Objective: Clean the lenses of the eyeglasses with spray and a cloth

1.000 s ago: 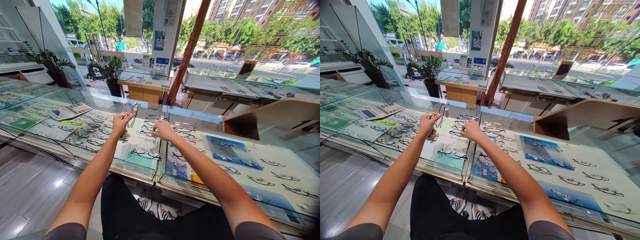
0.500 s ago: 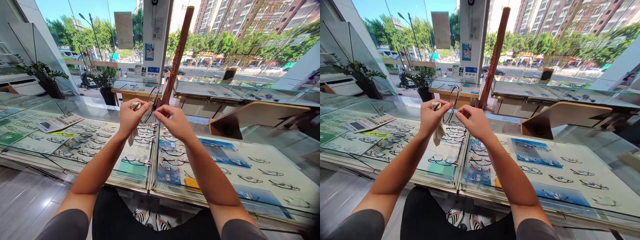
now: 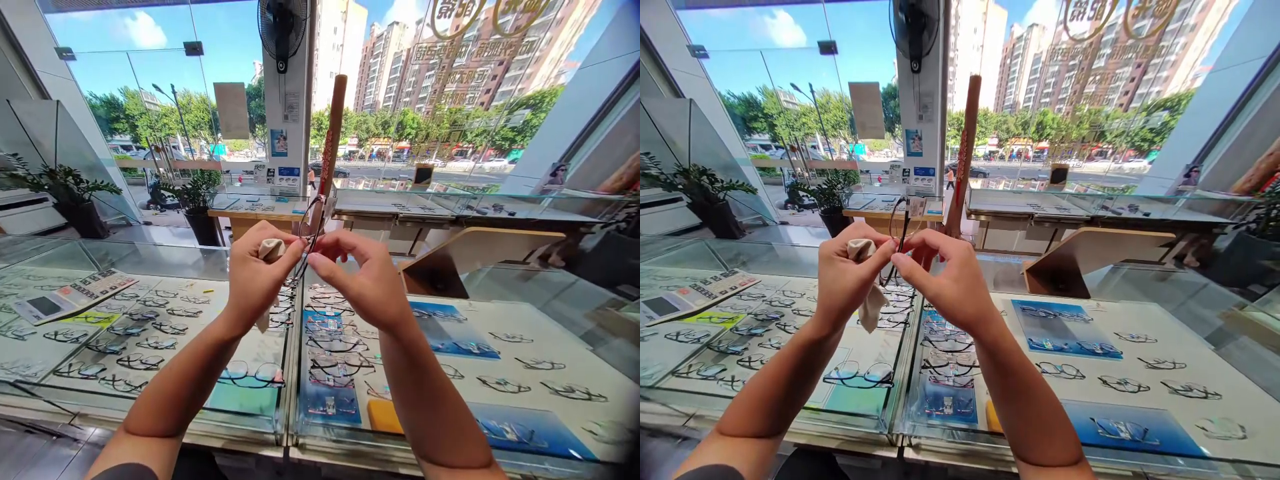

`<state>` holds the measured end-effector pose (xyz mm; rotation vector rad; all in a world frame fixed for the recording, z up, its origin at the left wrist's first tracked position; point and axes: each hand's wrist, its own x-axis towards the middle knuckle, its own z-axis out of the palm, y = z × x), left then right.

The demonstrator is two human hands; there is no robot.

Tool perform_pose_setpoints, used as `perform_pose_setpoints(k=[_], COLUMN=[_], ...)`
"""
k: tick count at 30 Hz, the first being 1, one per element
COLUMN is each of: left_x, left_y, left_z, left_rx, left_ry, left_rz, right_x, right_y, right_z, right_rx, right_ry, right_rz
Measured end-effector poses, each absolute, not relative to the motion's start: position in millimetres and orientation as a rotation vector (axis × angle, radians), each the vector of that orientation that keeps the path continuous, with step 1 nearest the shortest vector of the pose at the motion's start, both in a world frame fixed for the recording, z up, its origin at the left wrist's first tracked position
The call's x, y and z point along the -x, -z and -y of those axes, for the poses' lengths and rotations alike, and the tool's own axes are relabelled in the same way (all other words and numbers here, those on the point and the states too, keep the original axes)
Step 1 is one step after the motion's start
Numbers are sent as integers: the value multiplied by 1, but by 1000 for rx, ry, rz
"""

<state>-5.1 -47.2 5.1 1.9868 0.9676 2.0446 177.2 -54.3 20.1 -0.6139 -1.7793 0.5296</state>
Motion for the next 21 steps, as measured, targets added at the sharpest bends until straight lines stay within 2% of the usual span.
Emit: perform_pose_setpoints(k=[13,21], left_x=[22,18], left_y=[-17,-6], left_z=[28,22], left_rx=[-1950,-2000], left_ry=[-1559,-1680], left_rz=[-752,-860], right_x=[-191,-198], right_y=[-23,-16], right_z=[43,36], right_rx=[732,843], right_ry=[-508,-421], right_rz=[1735,1629])
